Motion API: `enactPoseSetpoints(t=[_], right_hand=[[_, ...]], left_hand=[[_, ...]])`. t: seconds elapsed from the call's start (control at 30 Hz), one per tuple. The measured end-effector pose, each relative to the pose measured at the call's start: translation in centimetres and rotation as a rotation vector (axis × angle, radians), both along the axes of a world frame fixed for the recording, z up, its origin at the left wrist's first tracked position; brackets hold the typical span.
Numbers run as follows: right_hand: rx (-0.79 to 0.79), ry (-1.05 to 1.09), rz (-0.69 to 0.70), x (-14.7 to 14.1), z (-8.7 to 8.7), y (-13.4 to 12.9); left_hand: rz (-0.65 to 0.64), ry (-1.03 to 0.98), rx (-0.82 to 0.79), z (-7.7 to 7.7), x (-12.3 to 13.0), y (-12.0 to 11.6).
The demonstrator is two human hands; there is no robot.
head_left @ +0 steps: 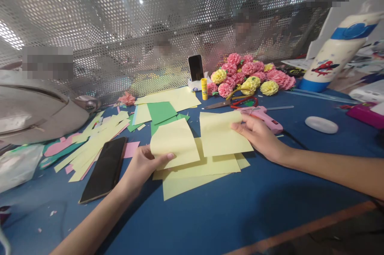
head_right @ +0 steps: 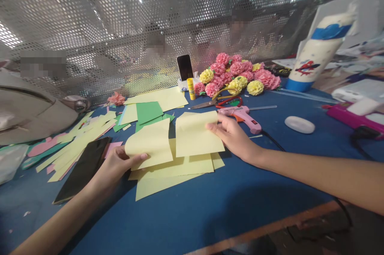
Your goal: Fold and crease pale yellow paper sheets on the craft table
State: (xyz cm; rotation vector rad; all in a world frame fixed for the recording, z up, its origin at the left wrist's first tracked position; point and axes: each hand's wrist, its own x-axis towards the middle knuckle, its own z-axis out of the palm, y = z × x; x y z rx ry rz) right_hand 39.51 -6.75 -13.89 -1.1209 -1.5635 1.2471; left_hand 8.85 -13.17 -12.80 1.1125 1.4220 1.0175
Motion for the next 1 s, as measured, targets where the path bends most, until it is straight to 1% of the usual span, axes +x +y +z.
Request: enactPoseSetpoints(t=[0.13, 0.2, 0.27, 0.33, 0.43, 0.5, 0.57, 0.63, 0.7, 0.77, 0.8, 0.83, 0.87, 0.9, 0.93, 1.0], right_hand=[[-0.029, 0.012, 0.04, 0.0, -0.1, -0.2], [-0.03, 0.006, 0.065, 0.0, 0.0, -0.2], [-0.006, -0.03, 0.089, 0.0, 0.5, -0.1], [0.033, -0.081, 0.137, 0.3, 1.3, 0.1], [0.067, -0.179, 0.27, 1.1, 2.7, 0.6], [0.051, -0.266, 0.37, 1.9, 3.4, 1.1], [0.043, -0.4, 0.422, 2.9, 4.0, 1.6], [0.085, -0.569, 0.416, 3.8, 4.4, 2.0], [0.186, -0.712, 0.38, 4.6, 4.7, 2.4], [0.293, -0.805, 0.351, 5.3, 5.0, 2.7], [0.338, -0.851, 0.337, 5.5, 5.1, 2.9], [0.377, -0.903, 0.324, 5.6, 5.3, 3.0], [0.411, -0.96, 0.313, 5.7, 5.5, 3.0], [0.438, -1.017, 0.306, 5.7, 5.7, 3.1], [0.467, -1.063, 0.303, 5.6, 5.9, 3.0], [0.516, -1.093, 0.322, 5.2, 6.7, 2.8]], left_hand=[[-0.003, 0.023, -0.013, 0.2, 0.1, 0.1], [0.009, 0.074, 0.058, 0.6, 0.0, 0.2], [0.002, 0.125, 0.159, 1.5, -0.3, 0.4], [-0.038, 0.158, 0.218, 2.7, -0.9, 0.5], [-0.085, 0.215, 0.196, 4.4, -2.1, 0.2], [-0.123, 0.265, 0.134, 4.9, -3.3, -0.1], [-0.18, 0.332, 0.059, 4.8, -4.7, -0.3], [-0.164, 0.424, 0.032, 4.3, -6.3, -0.5], [-0.209, 0.522, 0.015, 3.7, -7.9, -0.6], [-0.304, 0.672, -0.019, 3.3, -9.1, -0.7], [-0.312, 0.815, 0.005, 3.3, -9.4, -0.8], [-0.284, 0.988, 0.061, 3.4, -9.5, -0.9], [-0.221, 1.163, 0.141, 3.6, -9.4, -1.0], [-0.132, 1.318, 0.248, 4.0, -9.1, -1.1], [-0.052, 1.436, 0.363, 4.4, -8.5, -1.1], [0.021, 1.518, 0.557, 5.4, -6.6, -1.1]])
